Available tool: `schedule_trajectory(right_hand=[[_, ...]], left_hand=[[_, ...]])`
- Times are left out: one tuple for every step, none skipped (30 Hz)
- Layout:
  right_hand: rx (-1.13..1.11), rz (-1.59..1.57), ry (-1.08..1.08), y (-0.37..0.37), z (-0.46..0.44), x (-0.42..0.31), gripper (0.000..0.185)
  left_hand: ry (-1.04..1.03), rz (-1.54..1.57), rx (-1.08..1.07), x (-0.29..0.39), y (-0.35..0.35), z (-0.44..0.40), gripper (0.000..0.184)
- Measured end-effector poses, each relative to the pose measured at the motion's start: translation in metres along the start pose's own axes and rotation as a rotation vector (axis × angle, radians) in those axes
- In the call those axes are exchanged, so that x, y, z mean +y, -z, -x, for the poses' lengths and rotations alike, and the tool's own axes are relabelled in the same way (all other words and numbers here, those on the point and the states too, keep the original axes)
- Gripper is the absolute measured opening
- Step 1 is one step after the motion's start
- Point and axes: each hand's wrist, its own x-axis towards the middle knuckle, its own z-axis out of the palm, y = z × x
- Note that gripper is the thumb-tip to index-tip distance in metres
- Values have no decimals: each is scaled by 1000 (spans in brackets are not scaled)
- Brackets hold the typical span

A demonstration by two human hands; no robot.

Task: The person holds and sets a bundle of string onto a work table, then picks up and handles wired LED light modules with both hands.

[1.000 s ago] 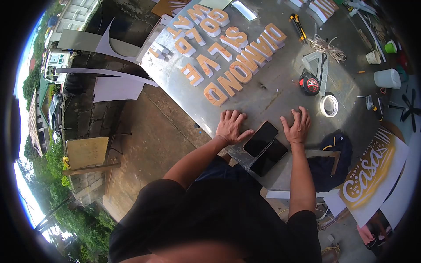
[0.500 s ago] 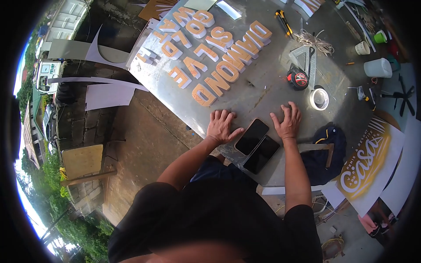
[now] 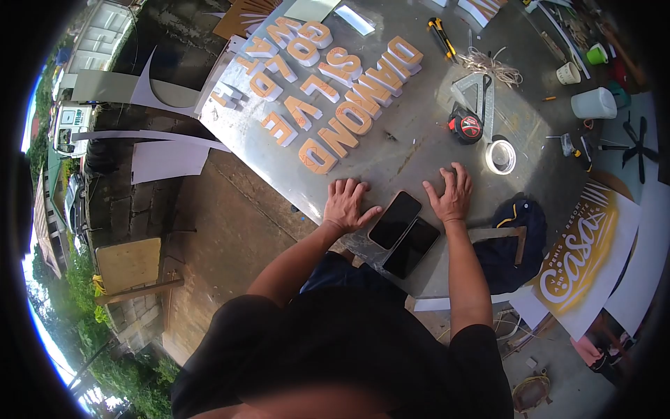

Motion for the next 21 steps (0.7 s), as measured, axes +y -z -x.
schedule_trajectory(right_hand=[[1,-4,1,0,0,0,53],[2,-3,2,0,0,0,53],[4,0,3,0,0,0,53],[6,1,4,0,0,1,52],[7,-1,7,0,1,1,52],[7,0,6,0,0,1,52],[8,-2,6,-1,0,1,52],[7,-11,14,-1,0,1,52],[4,8,12,-1,0,1,52],[0,29,10,-1,0,1,52],[1,22,17,-1,0,1,52],[2,22,16,-1,0,1,52],[4,23,13,-1,0,1,52],[4,17,18,-1,1,1,52],[3,21,17,-1,1,2,52],[2,26,16,-1,0,2,52],[2,22,21,-2,0,2,52],[-3,34,19,-2,0,3,52],[-8,48,17,-2,0,3,52],[-8,46,20,-2,0,3,52],[-4,42,21,-2,0,3,53]], left_hand=[[4,-6,-9,0,0,0,69],[4,-5,-8,0,0,0,69],[5,-4,-11,1,1,0,69],[7,-4,-15,1,2,0,69],[10,-6,-13,1,1,0,69],[-4,-14,14,1,0,0,67],[-16,-24,40,0,0,0,66],[-7,-32,44,0,0,1,66],[-8,-25,35,0,0,0,67],[-10,-17,27,-1,0,0,67],[-4,-23,31,-1,0,0,67],[-10,-19,22,-2,0,0,68],[-17,-13,13,-2,0,0,68],[-18,-15,4,-2,1,0,68],[-14,-20,8,-1,2,0,68],[-15,-15,3,-1,3,0,68],[-16,-9,-3,0,4,0,68],[-12,-12,0,-1,3,0,68],[-26,3,19,-2,2,0,68],[-41,17,38,-2,1,0,68],[-38,16,40,-3,0,0,68]])
